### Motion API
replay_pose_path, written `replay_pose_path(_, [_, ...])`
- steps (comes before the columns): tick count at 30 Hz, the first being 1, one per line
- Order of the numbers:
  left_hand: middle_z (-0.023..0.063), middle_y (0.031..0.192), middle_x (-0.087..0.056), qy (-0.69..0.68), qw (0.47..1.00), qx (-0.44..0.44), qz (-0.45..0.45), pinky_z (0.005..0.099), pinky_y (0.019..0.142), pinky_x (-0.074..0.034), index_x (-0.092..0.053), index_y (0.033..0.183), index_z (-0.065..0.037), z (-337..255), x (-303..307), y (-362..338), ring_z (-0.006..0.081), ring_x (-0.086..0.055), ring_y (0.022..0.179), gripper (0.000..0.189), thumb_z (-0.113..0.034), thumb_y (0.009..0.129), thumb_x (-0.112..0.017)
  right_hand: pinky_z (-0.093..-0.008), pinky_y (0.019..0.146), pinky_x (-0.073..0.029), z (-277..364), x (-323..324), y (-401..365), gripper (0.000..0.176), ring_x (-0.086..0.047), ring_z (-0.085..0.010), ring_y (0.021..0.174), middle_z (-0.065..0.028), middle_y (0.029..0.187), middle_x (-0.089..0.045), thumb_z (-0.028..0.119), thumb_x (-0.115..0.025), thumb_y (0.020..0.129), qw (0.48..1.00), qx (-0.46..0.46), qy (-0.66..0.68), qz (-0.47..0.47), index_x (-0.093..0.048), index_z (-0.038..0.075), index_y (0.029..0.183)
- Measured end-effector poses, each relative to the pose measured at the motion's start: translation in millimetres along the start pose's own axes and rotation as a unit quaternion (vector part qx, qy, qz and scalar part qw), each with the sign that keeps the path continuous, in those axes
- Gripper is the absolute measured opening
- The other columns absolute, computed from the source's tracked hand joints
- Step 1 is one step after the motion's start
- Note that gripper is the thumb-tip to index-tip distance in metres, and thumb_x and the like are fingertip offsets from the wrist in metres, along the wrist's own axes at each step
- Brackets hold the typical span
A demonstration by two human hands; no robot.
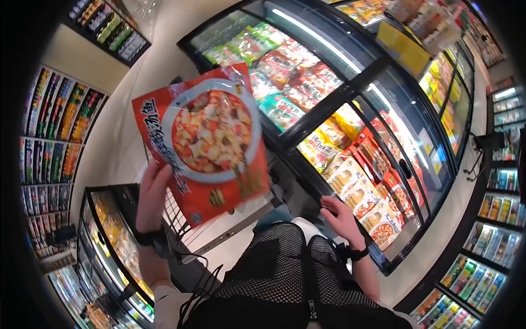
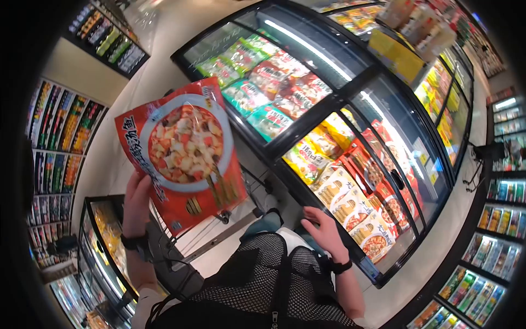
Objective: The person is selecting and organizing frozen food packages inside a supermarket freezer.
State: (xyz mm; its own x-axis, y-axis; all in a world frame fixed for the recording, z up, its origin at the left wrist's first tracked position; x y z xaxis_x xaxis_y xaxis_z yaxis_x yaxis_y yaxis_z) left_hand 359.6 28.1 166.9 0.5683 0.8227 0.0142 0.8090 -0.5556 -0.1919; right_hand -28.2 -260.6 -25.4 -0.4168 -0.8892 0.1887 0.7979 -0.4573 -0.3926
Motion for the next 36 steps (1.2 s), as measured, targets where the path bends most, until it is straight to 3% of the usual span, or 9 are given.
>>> replay_pose_path(2, [0.0061,0.138,-0.067,-0.129,0.988,0.029,0.078,0.0351,0.110,-0.048,-0.054,0.150,-0.004,26.8,-50.9,-15.6,0.0153,-0.062,0.124,0.041,-0.011,0.109,-0.055,-0.0414,0.112,-0.052,28.7,1.6,-4.0,0.064,-0.068,-0.0263,0.124,-0.0147,0.142,-0.066,0.032,-0.073,0.102,0.968,0.016,0.239,0.069,-0.050,0.003,0.154])
replay_pose_path(6, [0.0050,0.137,-0.066,-0.164,0.948,0.126,0.242,0.0338,0.109,-0.049,-0.055,0.147,-0.003,83.3,-191.4,-55.9,0.0132,-0.062,0.125,0.040,-0.011,0.109,-0.056,-0.0401,0.121,-0.045,50.7,30.6,-53.8,0.085,-0.058,-0.0214,0.139,-0.0114,0.156,-0.055,0.035,-0.080,0.097,0.789,0.036,0.593,0.159,-0.036,0.004,0.163])
replay_pose_path(10, [0.0041,0.143,-0.064,-0.099,0.916,0.162,0.355,0.0361,0.109,-0.049,-0.052,0.151,-0.003,105.5,-289.3,-90.8,0.0140,-0.061,0.128,0.045,-0.015,0.108,-0.059,-0.0414,0.118,-0.049,-29.4,86.3,-107.0,0.087,-0.057,-0.0237,0.140,-0.0116,0.158,-0.053,0.031,-0.081,0.096,0.857,-0.004,0.508,0.090,-0.034,0.002,0.164])
replay_pose_path(12, [0.0066,0.148,-0.061,-0.041,0.902,0.165,0.396,0.0399,0.116,-0.045,-0.049,0.152,-0.003,94.3,-332.9,-110.7,0.0190,-0.058,0.136,0.045,-0.019,0.110,-0.056,-0.0400,0.115,-0.052,-34.7,104.9,-143.0,0.081,-0.059,-0.0235,0.139,-0.0130,0.159,-0.052,0.023,-0.079,0.098,0.836,0.002,0.545,0.070,-0.035,0.002,0.163])
replay_pose_path(15, [0.0042,0.139,-0.066,-0.022,0.891,0.235,0.388,0.0360,0.107,-0.050,-0.053,0.150,-0.005,112.7,-378.1,-111.7,0.0129,-0.064,0.122,0.043,-0.022,0.111,-0.058,-0.0403,0.116,-0.051,-62.5,127.1,-183.1,0.078,-0.060,-0.0232,0.138,-0.0140,0.159,-0.053,0.016,-0.079,0.097,0.845,-0.023,0.535,0.008,-0.036,0.001,0.162])
replay_pose_path(19, [0.0042,0.126,-0.073,0.018,0.908,0.216,0.359,0.0342,0.101,-0.053,-0.062,0.137,-0.002,134.8,-424.3,-111.4,0.0099,-0.068,0.112,0.036,-0.029,0.113,-0.057,-0.0399,0.117,-0.050,-83.1,146.8,-207.8,0.077,-0.059,-0.0231,0.139,-0.0137,0.157,-0.056,0.013,-0.077,0.098,0.878,-0.010,0.479,-0.005,-0.036,0.000,0.162])
replay_pose_path(23, [0.0022,0.122,-0.075,0.022,0.893,0.198,0.403,0.0301,0.097,-0.054,-0.067,0.132,-0.001,139.3,-464.6,-134.5,0.0076,-0.069,0.107,0.033,-0.026,0.112,-0.059,-0.0393,0.118,-0.048,-99.4,162.2,-234.2,0.079,-0.057,-0.0225,0.141,-0.0139,0.159,-0.054,0.018,-0.078,0.098,0.856,-0.012,0.517,0.014,-0.035,-0.001,0.162])
replay_pose_path(33, [0.0039,0.126,-0.073,0.081,0.905,0.173,0.379,0.0283,0.099,-0.051,-0.064,0.137,0.001,167.8,-529.0,-150.3,0.0088,-0.066,0.111,0.047,-0.038,0.116,-0.050,-0.0407,0.117,-0.049,-136.1,195.4,-237.4,0.071,-0.059,-0.0239,0.139,-0.0134,0.155,-0.058,0.019,-0.078,0.099,0.861,-0.024,0.507,0.010,-0.044,0.000,0.158])
replay_pose_path(36, [0.0045,0.125,-0.073,0.000,0.900,0.218,0.378,0.0295,0.101,-0.051,-0.064,0.136,0.002,169.1,-545.0,-153.8,0.0095,-0.066,0.112,0.049,-0.040,0.116,-0.047,-0.0416,0.113,-0.054,-145.3,193.4,-234.2,0.068,-0.063,-0.0254,0.135,-0.0148,0.154,-0.059,0.017,-0.077,0.100,0.830,-0.062,0.555,-0.015,-0.044,0.001,0.158])
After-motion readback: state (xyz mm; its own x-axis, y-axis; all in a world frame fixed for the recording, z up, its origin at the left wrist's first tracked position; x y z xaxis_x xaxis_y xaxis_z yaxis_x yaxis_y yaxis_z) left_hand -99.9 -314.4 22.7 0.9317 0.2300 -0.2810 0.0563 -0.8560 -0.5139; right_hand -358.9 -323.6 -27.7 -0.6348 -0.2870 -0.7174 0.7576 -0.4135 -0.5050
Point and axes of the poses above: each hand's wrist, its own y-axis towards the middle knuckle, its own x-axis out of the back of the hand, z = x × y, the point moved 6 cm from there along y, towards the middle knuckle
